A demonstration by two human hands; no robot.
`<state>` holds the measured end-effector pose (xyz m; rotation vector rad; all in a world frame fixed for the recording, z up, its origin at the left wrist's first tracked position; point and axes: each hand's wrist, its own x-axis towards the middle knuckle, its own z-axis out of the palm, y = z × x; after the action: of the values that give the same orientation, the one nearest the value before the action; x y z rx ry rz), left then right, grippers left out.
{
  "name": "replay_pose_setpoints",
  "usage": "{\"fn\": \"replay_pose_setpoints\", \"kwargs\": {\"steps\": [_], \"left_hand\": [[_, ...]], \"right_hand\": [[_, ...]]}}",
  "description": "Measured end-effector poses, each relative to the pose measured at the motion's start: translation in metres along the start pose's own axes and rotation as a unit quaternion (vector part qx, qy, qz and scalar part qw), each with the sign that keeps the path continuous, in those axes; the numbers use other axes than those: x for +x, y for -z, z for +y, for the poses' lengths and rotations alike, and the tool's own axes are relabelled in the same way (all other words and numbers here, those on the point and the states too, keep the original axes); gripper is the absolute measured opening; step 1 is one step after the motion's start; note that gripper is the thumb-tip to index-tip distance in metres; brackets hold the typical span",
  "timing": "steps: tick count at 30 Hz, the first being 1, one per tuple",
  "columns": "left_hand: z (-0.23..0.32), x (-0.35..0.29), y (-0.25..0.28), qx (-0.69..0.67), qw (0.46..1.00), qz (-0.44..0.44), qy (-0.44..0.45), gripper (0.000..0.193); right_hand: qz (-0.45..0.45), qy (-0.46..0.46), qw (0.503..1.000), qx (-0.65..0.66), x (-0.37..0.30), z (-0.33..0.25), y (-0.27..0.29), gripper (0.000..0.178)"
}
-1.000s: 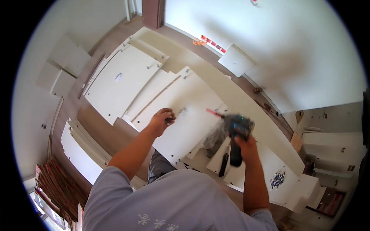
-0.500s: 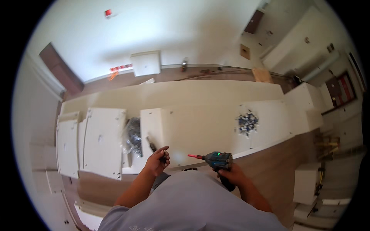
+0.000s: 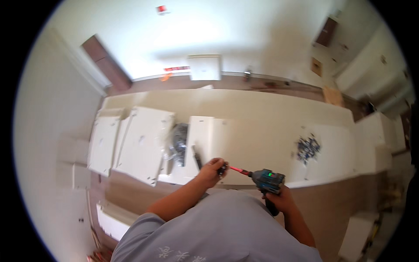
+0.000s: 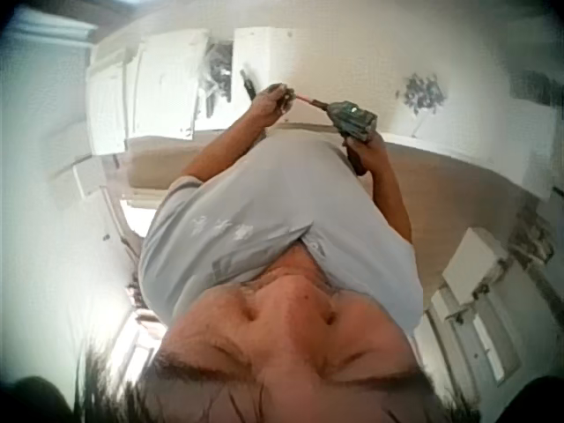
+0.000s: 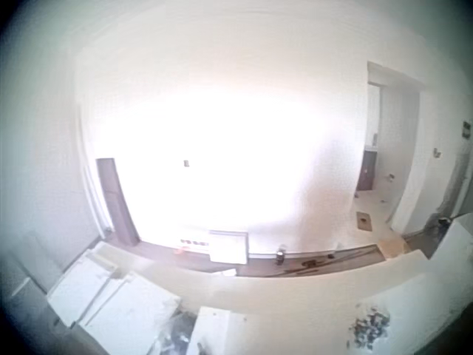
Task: The person assembles white furniture panels by first using a screwdriver to tighten a fastener and then using a power drill to drive screws into pre-drilled holes.
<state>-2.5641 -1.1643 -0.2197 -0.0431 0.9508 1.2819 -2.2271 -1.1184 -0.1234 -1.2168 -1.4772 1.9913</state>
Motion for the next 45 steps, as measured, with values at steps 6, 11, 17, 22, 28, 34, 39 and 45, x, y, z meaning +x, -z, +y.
{"fn": "replay_pose_setpoints", "kwargs": {"steps": [6,11,17,22,28,34,39,45], "left_hand": [[0.026,-0.05,0.028,-0.056,0.995,0.077,-0.021,0.012],[0.039,-0.088,0.076,-0.055,0.996,0.062,-0.017,0.027],[0.093,-0.131,0.141,0.02,0.998,0.057,-0.021,0.035],[0.124,-0.173,0.23,0.218,0.966,0.111,-0.079,0.034],[0.152,-0.219,0.373,0.145,0.91,0.388,0.013,0.041],[0.166,-0.181,0.411,-0.041,0.942,0.326,0.064,0.048],[0.178,-0.177,0.398,0.12,0.93,0.347,0.036,0.063],[0.239,-0.195,0.375,0.042,0.952,0.278,-0.123,0.044]], "right_hand": [[-0.101,-0.025,0.994,-0.046,0.052,-0.022,-0.049,0.025],[-0.168,-0.025,0.975,-0.145,0.086,-0.032,-0.106,0.021],[-0.173,-0.042,0.977,-0.114,0.112,-0.035,-0.187,0.032],[-0.156,-0.037,0.987,-0.029,0.122,-0.033,-0.258,0.042],[-0.062,-0.039,0.997,0.004,0.115,-0.034,-0.318,0.039],[-0.017,-0.043,0.998,-0.033,0.104,-0.039,-0.335,0.049],[0.005,-0.024,1.0,-0.003,0.097,-0.046,-0.343,0.048],[0.03,0.008,0.999,0.007,0.114,-0.045,-0.344,0.048]]}}
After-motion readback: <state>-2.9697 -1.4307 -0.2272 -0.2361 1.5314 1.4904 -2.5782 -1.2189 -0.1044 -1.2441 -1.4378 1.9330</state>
